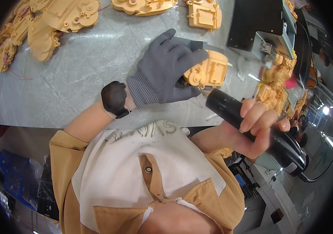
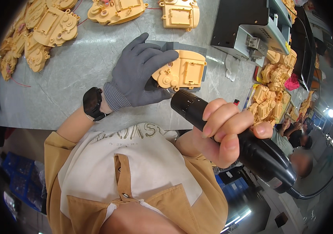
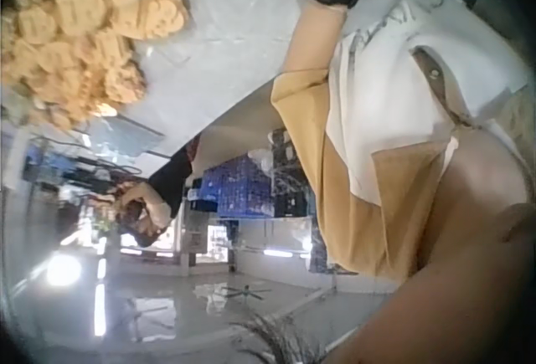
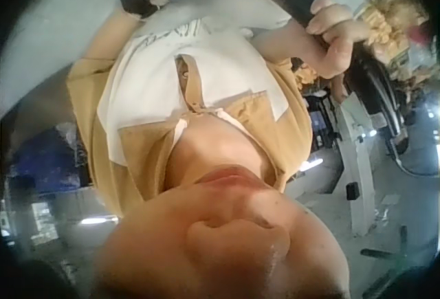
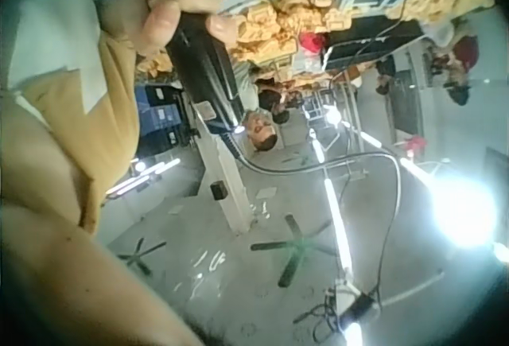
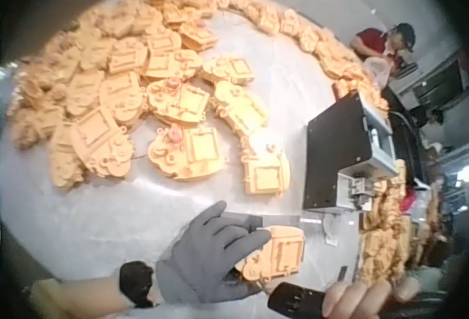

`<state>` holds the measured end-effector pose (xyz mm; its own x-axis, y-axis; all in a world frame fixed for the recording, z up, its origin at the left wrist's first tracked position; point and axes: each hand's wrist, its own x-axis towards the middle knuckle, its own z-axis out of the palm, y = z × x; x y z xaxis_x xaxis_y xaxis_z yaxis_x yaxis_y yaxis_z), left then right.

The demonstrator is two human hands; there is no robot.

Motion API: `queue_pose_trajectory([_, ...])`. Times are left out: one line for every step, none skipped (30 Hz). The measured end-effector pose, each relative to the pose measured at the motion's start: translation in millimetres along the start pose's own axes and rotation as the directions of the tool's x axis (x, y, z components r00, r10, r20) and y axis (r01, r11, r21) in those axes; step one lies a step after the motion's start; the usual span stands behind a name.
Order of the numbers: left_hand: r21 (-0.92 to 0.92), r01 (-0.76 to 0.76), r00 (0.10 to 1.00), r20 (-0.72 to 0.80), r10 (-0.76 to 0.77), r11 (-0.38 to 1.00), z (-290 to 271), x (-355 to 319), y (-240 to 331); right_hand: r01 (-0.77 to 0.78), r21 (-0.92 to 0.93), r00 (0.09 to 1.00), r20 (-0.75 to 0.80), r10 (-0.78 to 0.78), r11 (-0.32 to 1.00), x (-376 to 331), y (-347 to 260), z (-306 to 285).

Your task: The person uses a handheld electric drill to make holes in small yellow plastic parts. They pick up each part, position it on a gray block, drill a hole, and then place the finished part aside on the table.

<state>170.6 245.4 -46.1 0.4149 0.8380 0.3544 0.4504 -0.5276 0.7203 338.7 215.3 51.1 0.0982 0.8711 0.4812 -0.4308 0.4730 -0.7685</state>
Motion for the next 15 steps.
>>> queue_pose_trajectory([-0.004,0.002,1.000,0.008,-0.002,1.000,0,1,0,0.007,0.010,1.000,-0.005,-0.007,1.000,0,-1,0])
queue_pose_trajectory([-0.018,0.003,1.000,0.008,-0.003,1.000,-1,1,1,-0.001,-0.001,1.000,-0.002,0.001,1.000,0,-1,-1])
queue_pose_trajectory([-0.033,0.004,1.000,0.008,-0.004,0.999,-1,2,2,-0.008,-0.012,1.000,0.001,0.008,1.000,0,1,-1])
queue_pose_trajectory([-0.044,0.009,1.000,0.006,-0.009,0.999,-2,2,3,-0.018,-0.018,1.000,0.006,0.018,1.000,0,2,-1])
queue_pose_trajectory([-0.044,0.006,1.000,-0.007,-0.006,0.999,-2,2,3,-0.035,-0.011,0.999,0.027,0.035,0.999,1,3,-2])
queue_pose_trajectory([-0.045,0.002,1.000,-0.021,-0.003,0.999,-2,2,3,-0.052,-0.004,0.998,0.048,0.052,0.999,1,4,-3])
queue_pose_trajectory([-0.047,-0.003,0.999,-0.034,0.001,0.999,-1,2,3,-0.069,0.000,0.995,0.067,0.068,0.998,2,5,-4])
queue_pose_trajectory([-0.035,0.000,0.999,-0.034,-0.002,0.999,0,2,2,-0.064,-0.005,0.997,0.044,0.064,0.998,2,7,-3])
queue_pose_trajectory([-0.024,0.003,0.999,-0.034,-0.004,1.000,1,1,2,-0.060,-0.010,0.998,0.021,0.060,0.998,1,9,-3])
queue_pose_trajectory([-0.012,0.006,0.999,-0.034,-0.006,1.000,2,1,2,-0.055,-0.016,0.998,-0.002,0.055,0.998,1,12,-3])
queue_pose_trajectory([-0.015,0.004,0.999,-0.037,-0.004,1.000,2,1,2,-0.064,-0.011,0.998,-0.017,0.063,0.998,1,13,-4])
queue_pose_trajectory([-0.017,0.002,0.999,-0.039,-0.002,1.000,2,1,3,-0.072,-0.005,0.997,-0.032,0.072,0.997,2,14,-6])
queue_pose_trajectory([-0.019,0.000,0.999,-0.042,-0.001,1.000,3,1,3,-0.081,0.002,0.996,-0.045,0.081,0.997,3,14,-9])
queue_pose_trajectory([-0.009,-0.006,0.999,-0.050,0.005,1.000,4,1,2,-0.088,0.018,0.995,-0.050,0.089,0.996,3,15,-10])
queue_pose_trajectory([0.002,-0.011,0.998,-0.057,0.012,1.000,5,1,1,-0.096,0.034,0.994,-0.054,0.097,0.995,4,15,-11])
